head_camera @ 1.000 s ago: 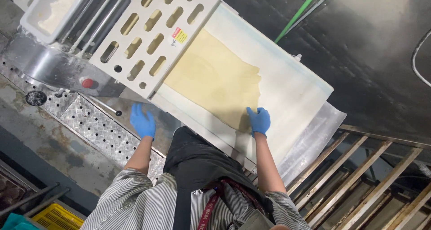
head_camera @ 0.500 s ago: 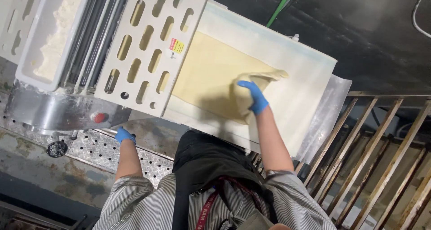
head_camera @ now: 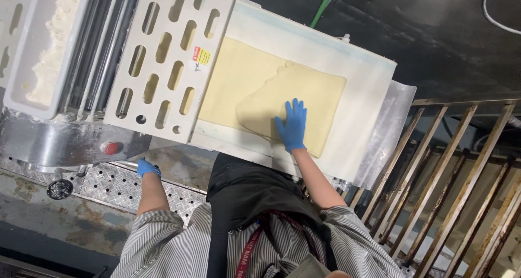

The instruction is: Flattening a large piece of dough using an industrial dough sheeter machine.

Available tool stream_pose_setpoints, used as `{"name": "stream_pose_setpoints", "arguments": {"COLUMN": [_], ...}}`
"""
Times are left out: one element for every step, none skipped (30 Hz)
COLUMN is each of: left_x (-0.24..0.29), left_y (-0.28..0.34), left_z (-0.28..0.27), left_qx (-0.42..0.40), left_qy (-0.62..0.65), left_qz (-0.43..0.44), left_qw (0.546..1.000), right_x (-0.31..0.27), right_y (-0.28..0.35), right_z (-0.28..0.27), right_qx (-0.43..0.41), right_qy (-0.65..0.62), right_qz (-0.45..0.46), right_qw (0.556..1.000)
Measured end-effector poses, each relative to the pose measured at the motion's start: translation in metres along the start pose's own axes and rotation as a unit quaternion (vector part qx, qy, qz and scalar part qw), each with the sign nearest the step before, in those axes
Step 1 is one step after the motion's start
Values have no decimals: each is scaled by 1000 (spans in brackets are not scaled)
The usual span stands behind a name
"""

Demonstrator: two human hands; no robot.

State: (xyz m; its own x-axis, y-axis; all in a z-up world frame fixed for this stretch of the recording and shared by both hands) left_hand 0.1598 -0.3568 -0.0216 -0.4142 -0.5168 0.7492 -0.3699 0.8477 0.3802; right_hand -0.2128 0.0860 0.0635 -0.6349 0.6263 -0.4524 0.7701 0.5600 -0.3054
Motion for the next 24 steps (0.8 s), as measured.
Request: {"name": "stream_pose_setpoints", "arguments": {"left_x": [-4,-10,-16,-20,-23,-24,-25,-41,-63,-89,-73,-57,-40,-54,-76,-105,-80,-67,-54,-46,-40,-34,-17,4], "left_y": [3,8,13,17,26,34,43,24,20,33,75,121,174,157,139,121,129,136,146,143,153,165,183,207], "left_z": [2,3,5,8,10,15,21,15,23,50,54,78,100,144,191,230,228,235,240,244,263,274,265,258], "left_qx": [1,3,4,4,4,3,2,0,-2,-2,-4,-158,-309,-311,-344,-373,-374,-335,-292,-299,-410,-513,-518,-552], "left_qy": [-2,-5,-9,-12,-16,-17,-19,-23,-26,-30,-32,13,58,58,110,156,151,151,149,144,163,176,167,210], "left_qz": [10,20,31,42,54,67,80,92,104,116,118,127,132,135,67,-5,-5,-99,-191,-189,-226,-262,-262,-281], "left_qw": [1000,1000,999,999,998,998,997,995,994,993,992,979,940,939,930,915,915,925,925,924,868,798,797,757], "right_x": [13,20,30,39,47,56,65,72,78,83,83,84,85,87,88,87,84,84,85,85,85,83,87,89], "right_y": [12,20,28,36,43,48,54,58,62,66,68,68,69,64,60,64,70,68,67,65,63,65,66,67], "right_z": [-5,-10,-15,-20,-26,-31,-36,-38,-40,-41,-43,-44,-45,-45,-46,-47,-46,-49,-52,-55,-57,-58,-58,-57], "right_qx": [-15,-16,-32,-48,-48,-56,-64,-63,-67,-71,-71,-75,-78,-75,-69,-69,-71,-62,-52,-49,-44,-41,-38,-35], "right_qy": [42,42,70,99,99,109,120,120,126,132,131,130,129,129,122,115,114,105,96,99,88,76,77,66], "right_qz": [13,15,29,45,48,60,72,77,78,79,83,84,86,88,89,92,97,96,94,101,100,101,110,108], "right_qw": [999,999,997,993,993,991,988,988,987,986,985,985,985,985,986,987,986,988,990,989,990,991,990,991]}}
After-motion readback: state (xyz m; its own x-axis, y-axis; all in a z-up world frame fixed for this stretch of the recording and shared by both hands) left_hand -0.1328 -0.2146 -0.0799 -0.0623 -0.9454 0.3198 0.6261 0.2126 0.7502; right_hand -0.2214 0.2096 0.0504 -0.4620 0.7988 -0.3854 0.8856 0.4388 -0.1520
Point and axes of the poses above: each hand's wrist, its own y-axis away from the middle knuckle, its own z-axis out of the palm, x = y × z, the point moved 8 cm from there along -y, towards the middle knuckle, and after that the axes turned 14 degrees about -z, right-handed, at the moved point
